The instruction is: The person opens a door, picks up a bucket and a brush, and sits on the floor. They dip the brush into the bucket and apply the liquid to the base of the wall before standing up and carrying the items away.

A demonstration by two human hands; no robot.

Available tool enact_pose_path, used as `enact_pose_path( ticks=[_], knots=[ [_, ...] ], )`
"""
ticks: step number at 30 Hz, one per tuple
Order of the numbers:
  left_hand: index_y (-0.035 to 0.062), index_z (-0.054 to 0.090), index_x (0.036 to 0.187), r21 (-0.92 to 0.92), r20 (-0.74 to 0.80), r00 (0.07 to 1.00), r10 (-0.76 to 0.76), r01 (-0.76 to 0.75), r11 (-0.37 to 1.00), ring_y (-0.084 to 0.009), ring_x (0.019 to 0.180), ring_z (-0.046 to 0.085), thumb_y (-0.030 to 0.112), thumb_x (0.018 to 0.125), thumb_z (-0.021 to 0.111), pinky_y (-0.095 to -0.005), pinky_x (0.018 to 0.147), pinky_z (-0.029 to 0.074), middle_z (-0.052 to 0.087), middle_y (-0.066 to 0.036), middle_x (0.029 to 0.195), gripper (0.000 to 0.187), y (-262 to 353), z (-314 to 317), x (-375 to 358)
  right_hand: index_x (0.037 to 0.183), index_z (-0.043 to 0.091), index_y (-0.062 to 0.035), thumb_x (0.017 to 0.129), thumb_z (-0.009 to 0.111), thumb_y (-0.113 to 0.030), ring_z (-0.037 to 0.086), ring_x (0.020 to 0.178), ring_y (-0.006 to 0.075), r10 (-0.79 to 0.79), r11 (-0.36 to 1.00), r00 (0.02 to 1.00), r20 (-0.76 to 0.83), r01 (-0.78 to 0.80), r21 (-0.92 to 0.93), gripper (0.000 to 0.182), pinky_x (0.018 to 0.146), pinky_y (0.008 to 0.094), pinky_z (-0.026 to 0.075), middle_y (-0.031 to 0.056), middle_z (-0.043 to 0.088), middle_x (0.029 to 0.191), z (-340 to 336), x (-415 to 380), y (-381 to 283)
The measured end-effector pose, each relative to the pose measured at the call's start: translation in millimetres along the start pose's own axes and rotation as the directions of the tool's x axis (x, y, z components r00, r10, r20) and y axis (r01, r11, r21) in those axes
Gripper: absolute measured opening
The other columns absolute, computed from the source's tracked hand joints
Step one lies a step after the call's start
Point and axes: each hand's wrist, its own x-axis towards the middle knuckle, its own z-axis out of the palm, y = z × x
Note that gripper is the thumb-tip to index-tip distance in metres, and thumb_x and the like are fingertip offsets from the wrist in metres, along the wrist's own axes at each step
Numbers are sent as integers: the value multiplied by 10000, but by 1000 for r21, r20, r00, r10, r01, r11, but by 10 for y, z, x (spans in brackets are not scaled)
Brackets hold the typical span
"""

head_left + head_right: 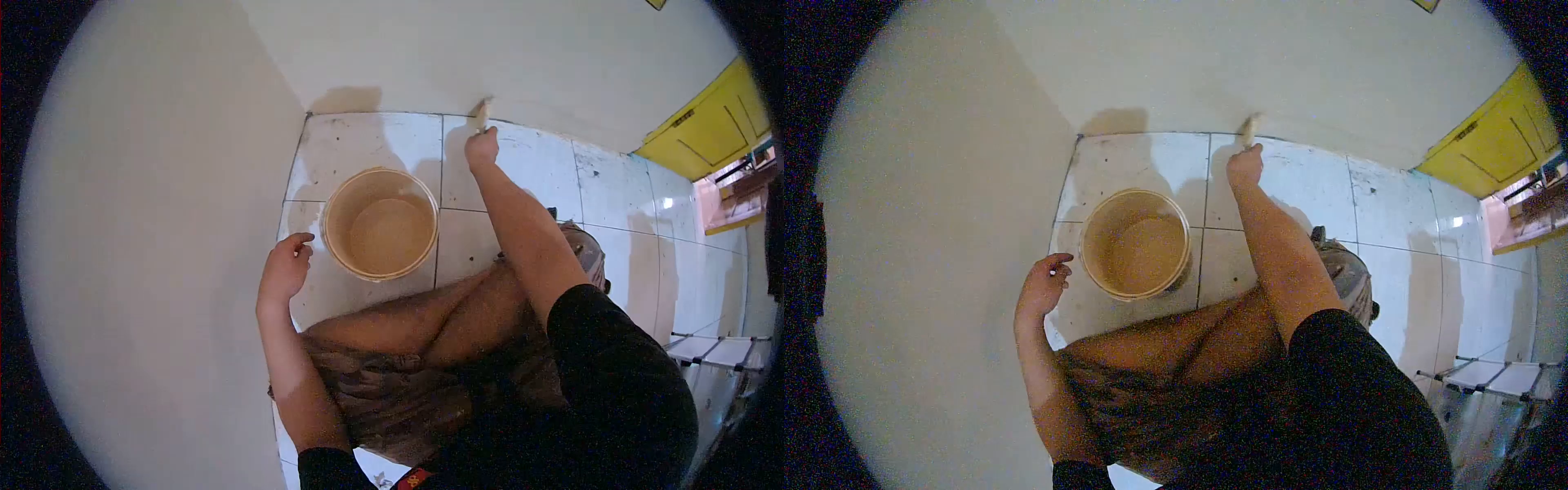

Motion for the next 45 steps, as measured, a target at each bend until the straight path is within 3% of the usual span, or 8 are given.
enact_pose_path(
  ticks=[12,14,22,26,28,37,43,45],
  knots=[
    [33,584,1067,-27,16,996,-86,87,996,-253,735,616,101,820,503,-348,714,477,622,-181,927,269,146,-50,-20,1043,410,-24,803,463,-145,581,853,420,-294,936,910,294,336,-103,274,743,505,461,263,590,890,362,-320,-270],
    [43,569,1102,-7,18,999,-27,27,1000,-160,646,558,89,835,488,-304,632,478,610,-120,854,283,102,-39,-38,1036,414,-21,802,471,-149,587,869,402,-190,972,965,181,210,-100,273,735,486,476,237,605,895,232,-113,-105],
    [43,571,1094,-13,-5,1000,-21,20,1000,-163,649,558,103,835,486,-303,634,476,609,-112,851,278,14,-38,2,1036,363,27,779,524,-102,577,865,426,228,971,965,-129,-216,98,329,750,460,473,276,570,935,-83,101,272],
    [35,573,1087,9,2,1000,17,-17,1000,-163,642,559,95,838,480,-301,632,477,607,-117,854,272,-29,-39,12,1047,363,27,768,532,-93,581,859,420,196,979,977,-85,-190,79,347,748,465,471,270,574,940,-18,82,85],
    [33,573,1085,-6,-13,1000,7,-7,1000,-163,642,560,82,837,475,-300,631,477,606,-117,852,271,-29,-28,7,1041,371,31,773,515,-94,577,862,427,-18,1000,998,-63,17,-17,328,748,479,466,286,570,928,107,-7,-14],
    [33,574,1077,-14,0,1000,-7,7,1000,-155,648,553,57,830,467,-292,629,474,603,-117,836,270,27,-36,1,1011,402,1,812,443,-132,563,855,446,-324,931,881,345,362,-48,243,743,515,444,283,580,870,327,-431,-399],
    [25,574,1078,-35,1,1000,-23,23,999,-153,645,546,42,812,466,-288,623,471,600,-110,828,287,46,-53,-46,1019,388,7,781,528,-157,581,849,422,-195,970,975,105,207,-125,321,736,483,469,277,588,861,79,-10,56],
    [23,572,1078,-36,6,1000,-10,10,999,-156,648,549,46,816,466,-288,622,472,601,-112,832,284,20,-53,-37,1035,358,28,771,549,-143,582,858,418,43,997,998,-55,-46,-61,368,739,461,478,283,581,868,-93,-14,163]
  ],
)
